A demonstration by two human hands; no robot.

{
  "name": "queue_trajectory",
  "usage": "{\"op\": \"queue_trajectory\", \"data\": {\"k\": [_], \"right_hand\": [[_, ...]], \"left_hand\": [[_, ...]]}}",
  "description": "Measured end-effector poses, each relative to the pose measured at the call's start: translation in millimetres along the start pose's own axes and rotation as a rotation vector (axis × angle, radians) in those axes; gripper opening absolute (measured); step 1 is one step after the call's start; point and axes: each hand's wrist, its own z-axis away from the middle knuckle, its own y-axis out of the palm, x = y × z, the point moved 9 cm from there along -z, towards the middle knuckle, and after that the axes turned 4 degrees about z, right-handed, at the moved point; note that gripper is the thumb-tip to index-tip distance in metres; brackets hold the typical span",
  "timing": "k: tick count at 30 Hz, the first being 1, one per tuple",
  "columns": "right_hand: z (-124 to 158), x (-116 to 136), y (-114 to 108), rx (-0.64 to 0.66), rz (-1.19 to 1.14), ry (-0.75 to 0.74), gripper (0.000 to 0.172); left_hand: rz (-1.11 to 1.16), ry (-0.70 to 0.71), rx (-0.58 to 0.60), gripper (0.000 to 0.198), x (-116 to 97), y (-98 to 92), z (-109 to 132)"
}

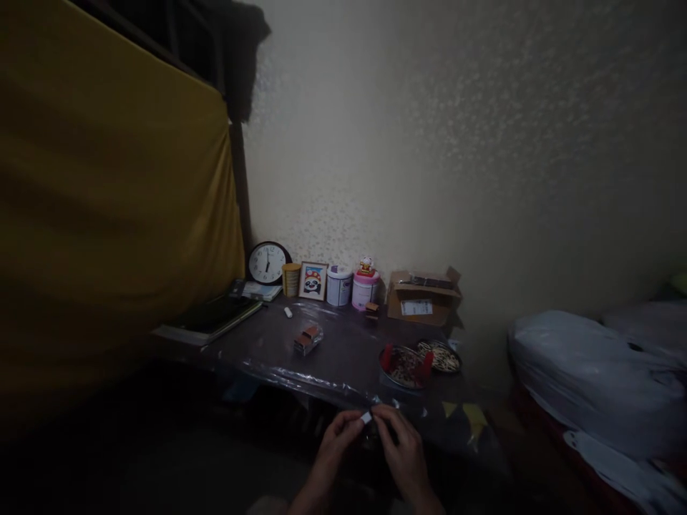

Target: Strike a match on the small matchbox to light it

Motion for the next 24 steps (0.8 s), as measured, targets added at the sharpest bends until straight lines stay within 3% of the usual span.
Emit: {"op": "queue_trajectory", "data": {"k": [10,16,22,24], "right_hand": [[7,26,-42,-0.239,0.004,0.054,0.011],[4,31,-42,-0.218,0.030,-0.037,0.014],[-4,41,-66,-0.293,0.026,-0.054,0.015],[-7,43,-61,-0.236,0.021,-0.088,0.017]], "left_hand": [[0.008,-0.023,0.005,0.021,-29,25.8,38],[-0.006,-0.010,0.012,0.019,-34,43.7,42],[-0.019,-0.020,0.017,0.020,-33,50.7,34],[-0.007,0.010,0.041,0.018,-37,54.0,33]]}}
